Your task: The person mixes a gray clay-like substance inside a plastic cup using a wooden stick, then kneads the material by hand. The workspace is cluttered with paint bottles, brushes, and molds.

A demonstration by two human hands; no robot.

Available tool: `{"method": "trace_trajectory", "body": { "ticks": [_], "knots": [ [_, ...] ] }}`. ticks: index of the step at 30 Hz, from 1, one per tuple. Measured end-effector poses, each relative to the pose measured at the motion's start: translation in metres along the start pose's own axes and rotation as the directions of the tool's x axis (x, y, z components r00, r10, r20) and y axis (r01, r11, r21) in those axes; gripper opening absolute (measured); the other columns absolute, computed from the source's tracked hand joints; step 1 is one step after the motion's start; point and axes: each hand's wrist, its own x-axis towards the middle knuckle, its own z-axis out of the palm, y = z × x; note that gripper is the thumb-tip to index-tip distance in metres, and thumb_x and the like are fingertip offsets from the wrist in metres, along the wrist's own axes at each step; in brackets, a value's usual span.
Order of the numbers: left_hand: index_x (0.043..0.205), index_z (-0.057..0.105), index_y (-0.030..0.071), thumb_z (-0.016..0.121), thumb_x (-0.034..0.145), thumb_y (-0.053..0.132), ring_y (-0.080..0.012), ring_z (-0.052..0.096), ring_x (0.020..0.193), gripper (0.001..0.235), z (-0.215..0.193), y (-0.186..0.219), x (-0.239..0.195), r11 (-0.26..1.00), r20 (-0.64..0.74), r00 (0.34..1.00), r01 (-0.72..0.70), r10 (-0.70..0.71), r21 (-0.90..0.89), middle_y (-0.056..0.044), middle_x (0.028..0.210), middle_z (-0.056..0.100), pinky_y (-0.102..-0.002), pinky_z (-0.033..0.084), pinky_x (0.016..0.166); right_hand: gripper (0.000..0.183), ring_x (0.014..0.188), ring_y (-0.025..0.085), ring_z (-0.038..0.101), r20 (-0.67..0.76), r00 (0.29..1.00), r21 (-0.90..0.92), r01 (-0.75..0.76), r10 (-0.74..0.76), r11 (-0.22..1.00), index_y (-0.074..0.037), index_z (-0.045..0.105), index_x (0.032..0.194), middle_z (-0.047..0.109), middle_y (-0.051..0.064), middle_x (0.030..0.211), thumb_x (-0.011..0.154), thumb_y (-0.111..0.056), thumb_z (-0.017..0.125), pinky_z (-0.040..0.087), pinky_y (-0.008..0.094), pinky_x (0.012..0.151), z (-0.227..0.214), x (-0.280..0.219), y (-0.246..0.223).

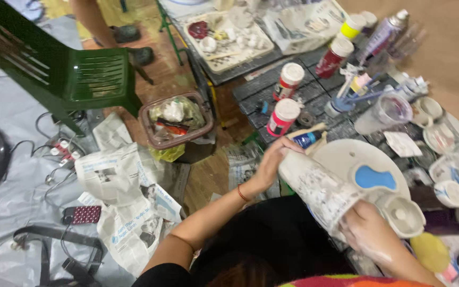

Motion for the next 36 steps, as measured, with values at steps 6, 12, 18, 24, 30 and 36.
{"method": "trace_trajectory", "body": {
  "ticks": [6, 12, 18, 24, 30, 36],
  "knots": [
    [0.11, 0.06, 0.003, 0.046, 0.106, 0.018, -0.0145, 0.057, 0.113, 0.021, 0.005, -0.025, -0.007, 0.993, 0.172, 0.979, 0.107, -0.112, 0.041, -0.005, 0.112, 0.063, -0.03, 0.043, 0.107, 0.027, 0.085, 0.035, 0.076, -0.07, 0.937, -0.585, 0.24, -0.343, 0.775, 0.004, 0.071, 0.107, 0.076, 0.019, 0.094, 0.088, -0.008, 0.056, 0.058, 0.041, 0.075, -0.002, -0.008, -0.007],
    [0.104, 0.059, 0.004, 0.055, 0.111, 0.021, -0.0065, 0.052, 0.104, 0.018, 0.019, -0.042, -0.011, 0.981, 0.181, 0.972, 0.17, -0.152, -0.093, 0.001, 0.104, 0.058, -0.024, 0.042, 0.098, 0.027, 0.082, 0.034, 0.075, -0.011, 0.926, -0.566, 0.305, -0.377, 0.766, 0.003, 0.07, 0.105, 0.074, 0.019, 0.092, 0.085, -0.008, 0.057, 0.058, 0.041, 0.072, 0.031, -0.018, -0.037],
    [0.106, 0.064, 0.008, 0.05, 0.106, 0.024, -0.012, 0.054, 0.068, 0.021, 0.012, -0.009, -0.001, 0.745, 0.249, 0.704, 0.649, -0.665, 0.155, -0.001, 0.079, 0.057, -0.032, 0.044, 0.056, 0.026, 0.079, 0.034, 0.074, 0.047, 0.897, -0.602, 0.376, -0.439, 0.704, 0.003, 0.068, 0.104, 0.073, 0.018, 0.09, 0.081, -0.008, 0.059, 0.058, 0.042, 0.069, 0.04, -0.029, -0.037],
    [0.112, 0.069, 0.004, 0.056, 0.112, 0.023, -0.0057, 0.063, 0.094, 0.023, -0.003, -0.042, 0.017, 0.961, 0.405, 0.871, 0.258, -0.277, 0.103, -0.002, 0.103, 0.069, -0.02, 0.052, 0.085, 0.027, 0.076, 0.033, 0.074, 0.225, 0.74, -0.782, 0.526, -0.634, 0.335, 0.002, 0.067, 0.102, 0.072, 0.018, 0.087, 0.078, -0.007, 0.06, 0.058, 0.042, 0.066, 0.051, -0.064, -0.057],
    [0.107, 0.064, 0.006, 0.057, 0.103, 0.02, -0.009, 0.069, 0.085, 0.016, 0.0, -0.028, 0.026, 0.716, 0.268, 0.761, 0.648, -0.591, -0.261, -0.005, 0.099, 0.069, -0.023, 0.057, 0.075, 0.034, 0.068, 0.027, 0.074, 0.374, 0.741, -0.916, 0.389, -0.557, -0.097, 0.002, 0.063, 0.109, 0.07, 0.013, 0.081, 0.076, -0.006, 0.06, 0.059, 0.038, 0.056, 0.06, -0.087, -0.097],
    [0.102, 0.066, 0.005, 0.051, 0.097, 0.037, -0.0153, 0.07, 0.079, 0.036, 0.021, -0.01, 0.024, 0.527, 0.234, 0.617, 0.775, -0.752, -0.349, -0.007, 0.091, 0.07, -0.032, 0.056, 0.066, 0.034, 0.068, 0.027, 0.074, 0.126, 0.927, -0.988, 0.149, -0.352, 0.038, -0.007, 0.062, 0.11, 0.067, 0.009, 0.087, 0.077, -0.007, 0.062, 0.059, 0.04, 0.054, 0.048, -0.123, -0.145]
  ]
}}
